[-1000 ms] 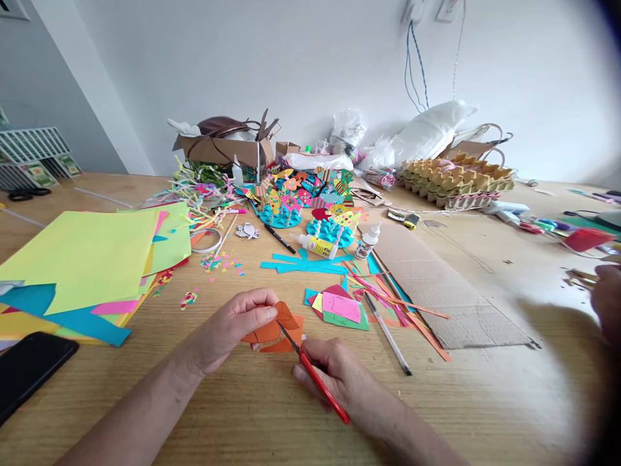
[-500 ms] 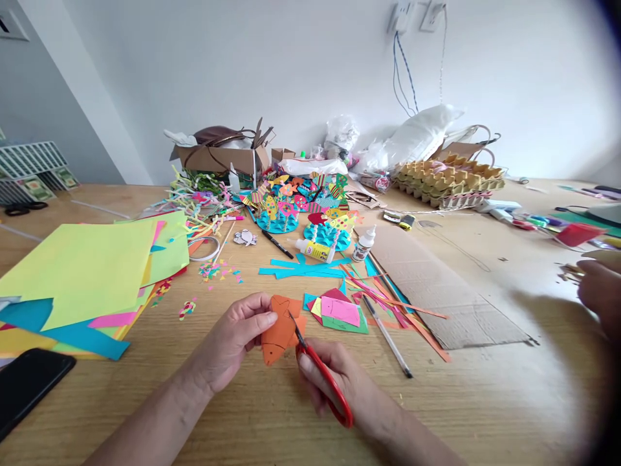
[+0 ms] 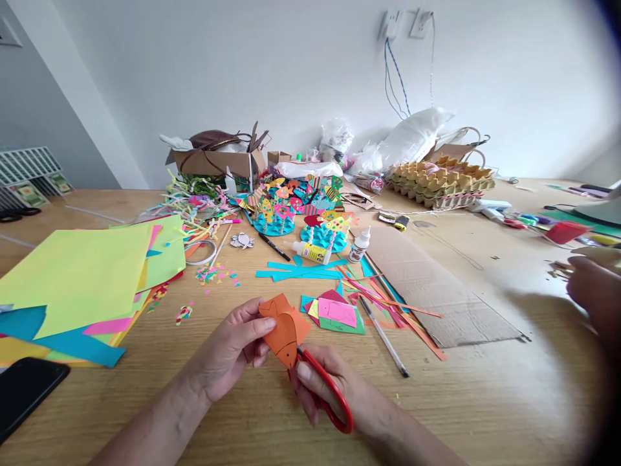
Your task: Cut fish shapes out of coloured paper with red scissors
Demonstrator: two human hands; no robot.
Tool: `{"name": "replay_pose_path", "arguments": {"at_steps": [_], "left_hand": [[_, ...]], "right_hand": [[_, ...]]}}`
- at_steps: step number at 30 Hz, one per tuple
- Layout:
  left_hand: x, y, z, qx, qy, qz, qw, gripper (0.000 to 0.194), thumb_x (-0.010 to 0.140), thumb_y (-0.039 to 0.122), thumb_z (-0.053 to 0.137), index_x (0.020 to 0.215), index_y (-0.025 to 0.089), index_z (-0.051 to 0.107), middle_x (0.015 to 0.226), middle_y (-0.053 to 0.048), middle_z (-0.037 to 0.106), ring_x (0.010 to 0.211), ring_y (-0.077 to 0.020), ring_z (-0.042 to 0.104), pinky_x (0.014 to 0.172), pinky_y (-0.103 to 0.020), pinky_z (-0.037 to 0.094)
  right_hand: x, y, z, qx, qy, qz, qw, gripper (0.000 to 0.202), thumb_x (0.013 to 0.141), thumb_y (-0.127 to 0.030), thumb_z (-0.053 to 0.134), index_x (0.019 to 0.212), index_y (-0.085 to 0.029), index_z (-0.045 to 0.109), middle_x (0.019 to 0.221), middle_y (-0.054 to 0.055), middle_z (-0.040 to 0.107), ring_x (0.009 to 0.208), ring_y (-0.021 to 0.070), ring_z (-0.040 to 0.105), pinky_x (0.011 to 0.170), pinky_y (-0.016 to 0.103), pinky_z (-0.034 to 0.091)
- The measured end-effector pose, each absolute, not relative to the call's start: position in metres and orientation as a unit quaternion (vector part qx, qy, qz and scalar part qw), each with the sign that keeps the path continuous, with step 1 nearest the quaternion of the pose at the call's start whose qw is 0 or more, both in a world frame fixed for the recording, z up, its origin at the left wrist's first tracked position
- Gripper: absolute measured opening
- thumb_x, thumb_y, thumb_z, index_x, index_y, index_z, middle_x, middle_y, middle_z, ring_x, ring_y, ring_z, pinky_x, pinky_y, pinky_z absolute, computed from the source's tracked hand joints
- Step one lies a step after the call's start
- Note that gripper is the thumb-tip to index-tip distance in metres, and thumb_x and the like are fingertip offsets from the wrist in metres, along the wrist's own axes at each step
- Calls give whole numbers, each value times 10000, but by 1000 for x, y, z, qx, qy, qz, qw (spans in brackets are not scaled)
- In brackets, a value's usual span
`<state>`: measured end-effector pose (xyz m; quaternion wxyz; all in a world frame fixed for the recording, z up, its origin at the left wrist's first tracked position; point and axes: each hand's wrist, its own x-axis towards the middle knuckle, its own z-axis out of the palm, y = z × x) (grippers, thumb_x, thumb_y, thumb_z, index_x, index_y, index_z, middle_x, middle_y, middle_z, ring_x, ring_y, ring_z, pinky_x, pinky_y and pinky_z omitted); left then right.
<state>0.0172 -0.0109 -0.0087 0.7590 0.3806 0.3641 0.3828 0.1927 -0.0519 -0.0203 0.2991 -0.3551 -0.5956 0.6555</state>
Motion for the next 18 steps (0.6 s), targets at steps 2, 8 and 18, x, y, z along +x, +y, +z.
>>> {"name": "replay_pose_path", "arguments": {"at_steps": [2, 8, 18], "left_hand": [[18, -12, -8, 378, 365, 379, 762, 173, 706, 265, 671, 842, 169, 623, 576, 45, 542, 406, -24, 389, 377, -127, 292], [23, -16, -6, 388, 363, 389, 752, 176, 699, 274, 671, 832, 168, 624, 573, 44, 547, 407, -31, 392, 372, -133, 304], [29, -20, -3, 437, 378, 381, 722, 196, 696, 332, 649, 771, 162, 586, 562, 49, 508, 420, -45, 381, 376, -147, 296]], "right_hand": [[193, -52, -19, -346, -610, 648, 298, 475, 819, -630, 404, 687, -175, 442, 465, -53, 429, 415, 87, 399, 436, 204, 301], [194, -51, -20, -338, -617, 646, 297, 461, 839, -607, 395, 800, -163, 510, 495, -63, 415, 425, 84, 406, 438, 196, 317], [193, -52, -20, -366, -603, 650, 284, 483, 848, -608, 376, 788, -151, 519, 496, -60, 431, 424, 72, 388, 459, 188, 324]]}}
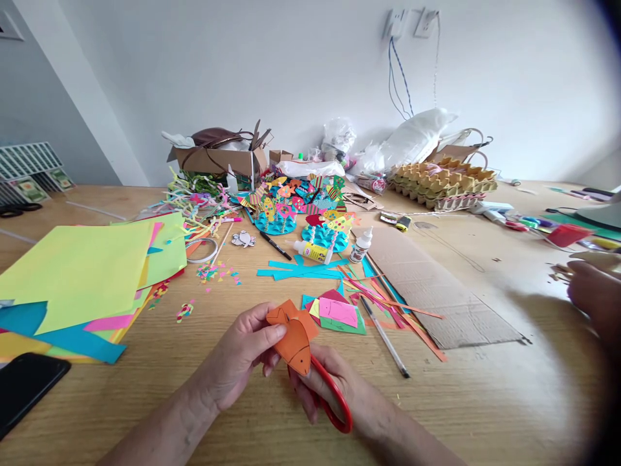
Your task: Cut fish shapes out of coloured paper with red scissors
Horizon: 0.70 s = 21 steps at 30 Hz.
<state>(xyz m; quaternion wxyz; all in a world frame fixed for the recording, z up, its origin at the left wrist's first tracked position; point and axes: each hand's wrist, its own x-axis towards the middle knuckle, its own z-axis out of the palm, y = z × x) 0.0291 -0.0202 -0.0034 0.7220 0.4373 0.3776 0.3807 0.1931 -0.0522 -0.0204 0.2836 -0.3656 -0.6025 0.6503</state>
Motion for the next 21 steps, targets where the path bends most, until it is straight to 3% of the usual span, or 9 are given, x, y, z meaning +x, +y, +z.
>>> {"name": "replay_pose_path", "arguments": {"at_steps": [6, 15, 21], "left_hand": [[30, -22, -2, 462, 399, 361, 705, 229, 706, 374, 625, 766, 160, 572, 476, 76, 420, 402, -48, 315, 357, -142, 262], [29, -21, 2, 499, 398, 353, 684, 214, 745, 373, 565, 693, 169, 526, 514, 55, 461, 428, -69, 409, 380, -162, 315], [27, -20, -4, 545, 414, 356, 637, 202, 779, 323, 504, 642, 178, 468, 494, 68, 431, 419, -64, 376, 386, -165, 290]], "right_hand": [[192, -53, -26, -364, -594, 653, 296, 468, 836, -616, 384, 709, -169, 443, 460, -58, 436, 381, 67, 358, 418, 189, 285], [191, -53, -28, -368, -580, 658, 307, 490, 805, -651, 395, 710, -173, 450, 432, -66, 432, 345, 62, 348, 384, 184, 265], [192, -53, -32, -352, -570, 675, 309, 458, 814, -616, 427, 743, -165, 459, 451, -64, 441, 358, 64, 368, 388, 179, 284]]}}
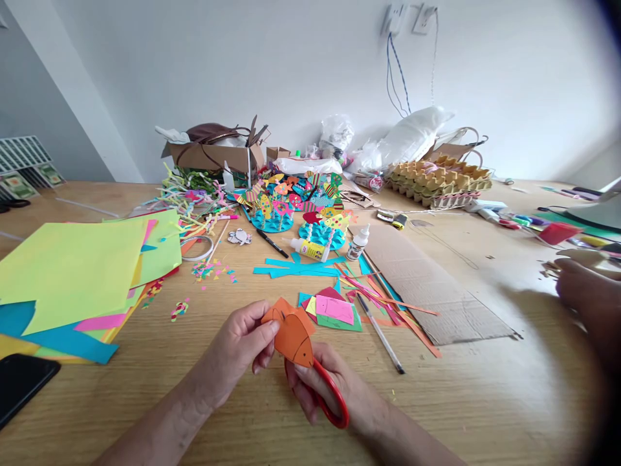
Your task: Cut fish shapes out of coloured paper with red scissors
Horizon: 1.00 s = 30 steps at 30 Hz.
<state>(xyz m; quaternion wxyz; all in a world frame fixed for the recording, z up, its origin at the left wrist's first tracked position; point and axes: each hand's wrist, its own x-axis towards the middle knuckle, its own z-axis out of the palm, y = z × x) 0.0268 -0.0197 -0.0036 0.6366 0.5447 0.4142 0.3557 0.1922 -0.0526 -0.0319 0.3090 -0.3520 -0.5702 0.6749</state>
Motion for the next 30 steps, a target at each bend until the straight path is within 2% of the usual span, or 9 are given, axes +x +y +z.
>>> {"name": "replay_pose_path", "arguments": {"at_steps": [21, 30], "left_hand": [[27, -21, -3, 532, 402, 360, 653, 193, 799, 296, 465, 643, 182, 460, 459, 80, 396, 423, -68, 328, 408, -177, 276], [30, -23, -2, 529, 413, 373, 641, 190, 779, 309, 479, 636, 189, 444, 447, 81, 404, 415, -69, 330, 402, -180, 278]], "right_hand": [[193, -54, -33, -327, -573, 683, 313, 436, 857, -572, 402, 730, -160, 469, 432, -60, 440, 340, 60, 348, 374, 176, 249], [190, -54, -33, -327, -598, 650, 336, 474, 844, -609, 382, 660, -175, 431, 416, -62, 424, 333, 59, 337, 367, 180, 250]]}}
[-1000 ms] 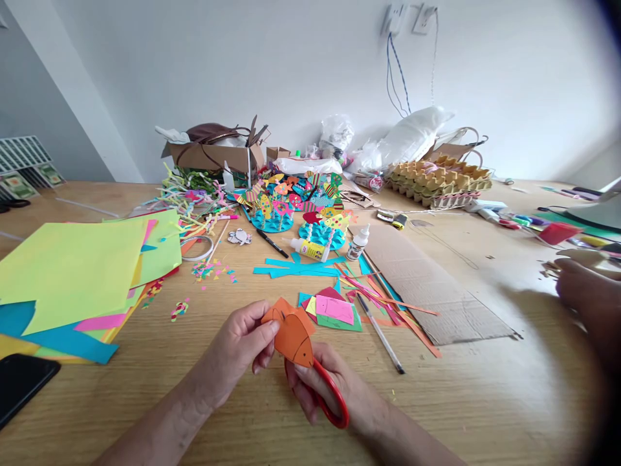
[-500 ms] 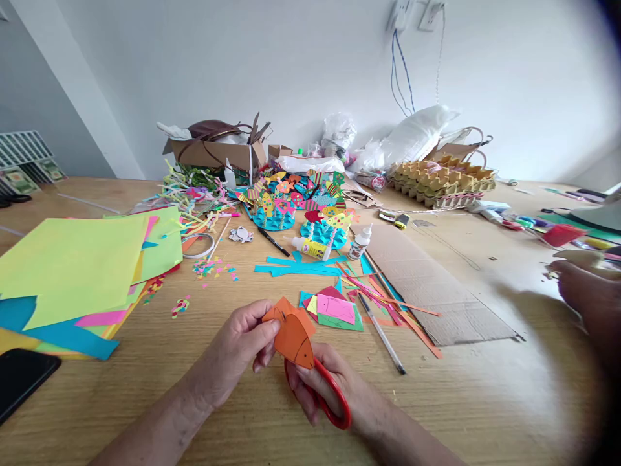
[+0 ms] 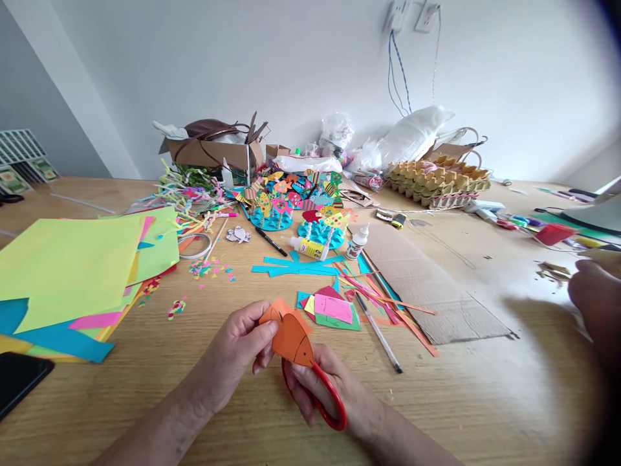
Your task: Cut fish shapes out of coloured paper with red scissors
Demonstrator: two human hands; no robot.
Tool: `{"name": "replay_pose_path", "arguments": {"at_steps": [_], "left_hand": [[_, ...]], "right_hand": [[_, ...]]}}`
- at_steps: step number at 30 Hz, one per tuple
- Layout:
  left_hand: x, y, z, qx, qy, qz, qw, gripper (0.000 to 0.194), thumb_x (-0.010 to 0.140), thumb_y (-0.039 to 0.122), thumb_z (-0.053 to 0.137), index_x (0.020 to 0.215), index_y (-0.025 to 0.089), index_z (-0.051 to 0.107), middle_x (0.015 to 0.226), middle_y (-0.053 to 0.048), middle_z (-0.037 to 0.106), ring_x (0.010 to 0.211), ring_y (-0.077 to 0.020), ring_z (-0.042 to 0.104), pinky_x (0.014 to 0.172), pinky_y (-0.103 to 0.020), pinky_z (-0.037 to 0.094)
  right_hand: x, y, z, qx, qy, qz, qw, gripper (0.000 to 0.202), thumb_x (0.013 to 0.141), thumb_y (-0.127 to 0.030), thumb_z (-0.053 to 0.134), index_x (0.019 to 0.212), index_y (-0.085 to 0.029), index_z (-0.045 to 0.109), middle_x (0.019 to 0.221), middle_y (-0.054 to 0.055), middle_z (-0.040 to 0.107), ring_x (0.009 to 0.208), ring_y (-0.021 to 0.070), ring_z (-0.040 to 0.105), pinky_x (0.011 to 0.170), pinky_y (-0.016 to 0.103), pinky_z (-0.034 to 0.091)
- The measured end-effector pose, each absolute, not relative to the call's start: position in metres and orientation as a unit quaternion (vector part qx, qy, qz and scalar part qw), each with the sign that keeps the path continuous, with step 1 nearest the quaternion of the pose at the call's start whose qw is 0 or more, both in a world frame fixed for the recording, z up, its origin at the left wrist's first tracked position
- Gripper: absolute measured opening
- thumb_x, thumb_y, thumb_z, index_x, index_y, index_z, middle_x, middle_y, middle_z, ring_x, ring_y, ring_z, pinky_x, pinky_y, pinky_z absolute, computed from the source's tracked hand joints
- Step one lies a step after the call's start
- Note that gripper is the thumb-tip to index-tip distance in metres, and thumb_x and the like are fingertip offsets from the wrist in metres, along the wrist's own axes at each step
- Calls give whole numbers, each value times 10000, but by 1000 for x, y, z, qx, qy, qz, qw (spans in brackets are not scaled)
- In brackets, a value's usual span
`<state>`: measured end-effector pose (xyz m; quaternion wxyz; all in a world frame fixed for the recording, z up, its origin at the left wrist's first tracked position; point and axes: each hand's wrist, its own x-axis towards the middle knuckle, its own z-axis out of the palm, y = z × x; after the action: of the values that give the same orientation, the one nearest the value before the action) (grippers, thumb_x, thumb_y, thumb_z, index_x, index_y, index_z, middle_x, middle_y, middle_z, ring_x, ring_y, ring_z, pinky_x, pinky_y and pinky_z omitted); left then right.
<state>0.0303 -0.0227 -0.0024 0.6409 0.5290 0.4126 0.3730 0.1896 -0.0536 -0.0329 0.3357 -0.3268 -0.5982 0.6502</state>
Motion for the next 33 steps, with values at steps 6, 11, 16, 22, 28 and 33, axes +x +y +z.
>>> {"name": "replay_pose_path", "arguments": {"at_steps": [6, 11, 16, 22, 28, 33], "left_hand": [[30, -23, -3, 527, 409, 376, 644, 208, 779, 319, 490, 626, 190, 434, 444, 83, 403, 414, -68, 332, 400, -179, 274], [30, -21, -5, 535, 404, 375, 641, 218, 791, 316, 481, 620, 187, 444, 451, 80, 409, 417, -67, 330, 404, -180, 280], [31, -22, -5, 533, 411, 374, 638, 210, 787, 311, 473, 619, 189, 445, 442, 79, 405, 410, -70, 325, 396, -184, 272], [32, -24, -5, 538, 404, 377, 636, 193, 804, 301, 455, 655, 182, 480, 444, 82, 401, 409, -67, 311, 396, -180, 266], [33, -25, -7, 528, 403, 390, 638, 209, 797, 302, 467, 622, 188, 452, 446, 79, 399, 410, -69, 321, 398, -182, 277], [34, -26, -5, 517, 405, 396, 642, 204, 786, 314, 486, 628, 187, 460, 453, 80, 398, 410, -70, 328, 400, -184, 283]], "right_hand": [[190, -54, -32, -334, -581, 666, 328, 469, 820, -615, 428, 704, -161, 458, 428, -61, 434, 343, 59, 339, 382, 185, 254], [190, -53, -32, -334, -576, 671, 327, 475, 800, -629, 443, 725, -160, 462, 446, -55, 443, 363, 69, 358, 403, 195, 273], [190, -55, -31, -339, -588, 659, 325, 469, 812, -624, 425, 702, -169, 448, 446, -55, 436, 363, 70, 351, 398, 194, 267], [190, -55, -31, -344, -606, 636, 332, 461, 846, -599, 391, 666, -177, 429, 419, -60, 415, 357, 71, 333, 402, 200, 261], [191, -56, -36, -344, -614, 627, 333, 453, 875, -564, 370, 645, -176, 416, 427, -58, 422, 361, 65, 340, 406, 197, 269], [190, -57, -37, -354, -622, 616, 329, 435, 896, -539, 348, 668, -176, 422, 433, -62, 418, 369, 64, 342, 415, 197, 282]]}}
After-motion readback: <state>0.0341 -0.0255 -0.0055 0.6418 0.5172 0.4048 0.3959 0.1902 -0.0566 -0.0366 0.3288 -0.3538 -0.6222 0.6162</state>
